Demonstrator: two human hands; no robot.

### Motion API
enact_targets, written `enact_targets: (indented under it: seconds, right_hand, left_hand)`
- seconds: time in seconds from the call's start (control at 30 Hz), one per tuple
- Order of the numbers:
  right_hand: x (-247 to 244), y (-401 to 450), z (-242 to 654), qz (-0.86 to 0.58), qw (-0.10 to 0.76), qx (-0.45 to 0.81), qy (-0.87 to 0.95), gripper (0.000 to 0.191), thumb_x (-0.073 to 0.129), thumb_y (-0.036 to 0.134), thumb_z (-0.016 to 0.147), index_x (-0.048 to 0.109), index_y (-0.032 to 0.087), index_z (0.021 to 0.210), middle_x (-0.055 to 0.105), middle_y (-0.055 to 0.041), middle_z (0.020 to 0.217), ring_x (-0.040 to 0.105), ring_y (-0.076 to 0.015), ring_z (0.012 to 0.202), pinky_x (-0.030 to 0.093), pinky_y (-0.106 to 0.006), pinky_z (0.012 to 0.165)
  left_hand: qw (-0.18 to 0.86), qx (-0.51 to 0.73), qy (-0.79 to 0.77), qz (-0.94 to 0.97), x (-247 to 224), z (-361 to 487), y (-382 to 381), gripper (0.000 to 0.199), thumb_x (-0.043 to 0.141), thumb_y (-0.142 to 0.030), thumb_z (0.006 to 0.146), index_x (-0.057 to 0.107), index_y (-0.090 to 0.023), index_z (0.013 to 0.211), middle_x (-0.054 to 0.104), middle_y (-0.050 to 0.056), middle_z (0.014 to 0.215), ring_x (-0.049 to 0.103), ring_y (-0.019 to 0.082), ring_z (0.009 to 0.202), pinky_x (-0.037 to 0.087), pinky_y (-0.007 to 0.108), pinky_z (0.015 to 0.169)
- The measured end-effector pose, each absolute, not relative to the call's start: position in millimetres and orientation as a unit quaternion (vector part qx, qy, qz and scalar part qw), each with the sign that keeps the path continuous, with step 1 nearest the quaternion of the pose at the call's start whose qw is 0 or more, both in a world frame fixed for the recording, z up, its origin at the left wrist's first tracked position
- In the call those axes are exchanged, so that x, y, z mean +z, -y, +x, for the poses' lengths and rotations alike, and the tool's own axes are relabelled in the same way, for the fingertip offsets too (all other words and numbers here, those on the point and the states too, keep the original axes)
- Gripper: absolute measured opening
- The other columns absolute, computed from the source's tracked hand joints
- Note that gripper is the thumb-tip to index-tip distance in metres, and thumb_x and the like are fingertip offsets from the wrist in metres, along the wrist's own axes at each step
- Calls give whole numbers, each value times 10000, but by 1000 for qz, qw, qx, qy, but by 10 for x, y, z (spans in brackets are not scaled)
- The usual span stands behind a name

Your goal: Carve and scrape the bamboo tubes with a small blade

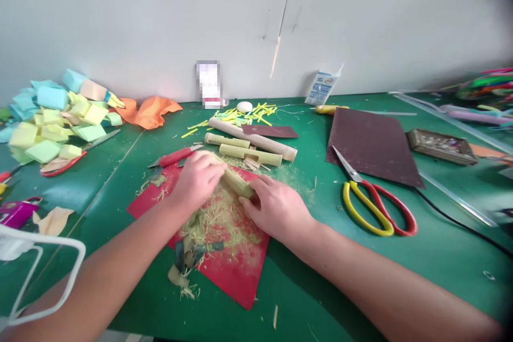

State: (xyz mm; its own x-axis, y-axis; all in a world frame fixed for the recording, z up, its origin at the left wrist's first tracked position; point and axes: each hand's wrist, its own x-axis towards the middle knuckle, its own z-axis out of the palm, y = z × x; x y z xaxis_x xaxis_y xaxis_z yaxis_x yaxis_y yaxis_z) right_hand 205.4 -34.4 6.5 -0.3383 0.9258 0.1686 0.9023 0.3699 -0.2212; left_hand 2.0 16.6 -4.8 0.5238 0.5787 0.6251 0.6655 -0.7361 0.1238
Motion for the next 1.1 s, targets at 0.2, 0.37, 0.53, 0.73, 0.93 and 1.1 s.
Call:
enact_targets:
  seconds: [0.2, 0.37, 0.53, 0.73, 0.93, 1.1]
  right_hand:
    - [76, 336, 2060, -560, 134, 45, 817, 210, 555, 366, 853, 615, 168, 818, 639, -48, 854, 602, -175, 740, 365, -292, 603]
    - [66, 331, 2075, -556, 138, 42, 818, 195, 544, 356, 856, 609, 177, 814, 640, -43, 842, 599, -174, 732, 358, -295, 601]
    - [50, 328, 2075, -559, 140, 43, 816, 209, 547, 373, 853, 602, 179, 796, 633, -44, 834, 595, -174, 734, 359, -292, 602]
    - [66, 332, 2058, -552, 136, 49, 821, 156, 547, 320, 843, 600, 175, 815, 635, -49, 845, 600, -175, 729, 359, -292, 603]
    - [71, 338, 2054, -558, 136, 50, 817, 176, 566, 348, 838, 599, 177, 812, 637, -44, 850, 600, -174, 742, 369, -289, 618]
    - [63, 325, 2055, -557, 137, 54, 817, 174, 573, 346, 831, 606, 175, 828, 639, -43, 852, 600, -175, 734, 362, -288, 610]
  left_hand:
    - [54, -360, 368, -856, -73, -89, -335, 160, 542, -163, 912, 700, -151, 923, 690, 74, 926, 598, 196, 920, 502, 386, 865]
    - [1, -322, 311, -894, -52, 81, -80, 175, 538, -168, 913, 682, -161, 1013, 681, 79, 971, 599, 196, 966, 512, 367, 874]
    - [45, -356, 359, -861, -45, -13, -256, 184, 517, -180, 922, 700, -175, 908, 681, 69, 890, 595, 205, 915, 506, 398, 851]
    - [1, -306, 319, -897, -31, 87, -106, 182, 509, -168, 924, 690, -173, 932, 671, 74, 953, 573, 201, 962, 499, 363, 846]
    - [66, -341, 386, -855, -28, -60, -290, 187, 515, -180, 926, 699, -172, 891, 675, 63, 873, 573, 203, 906, 491, 399, 839]
    - [23, -320, 344, -882, -47, -32, -252, 174, 524, -177, 923, 698, -179, 936, 676, 66, 921, 570, 195, 955, 498, 376, 870]
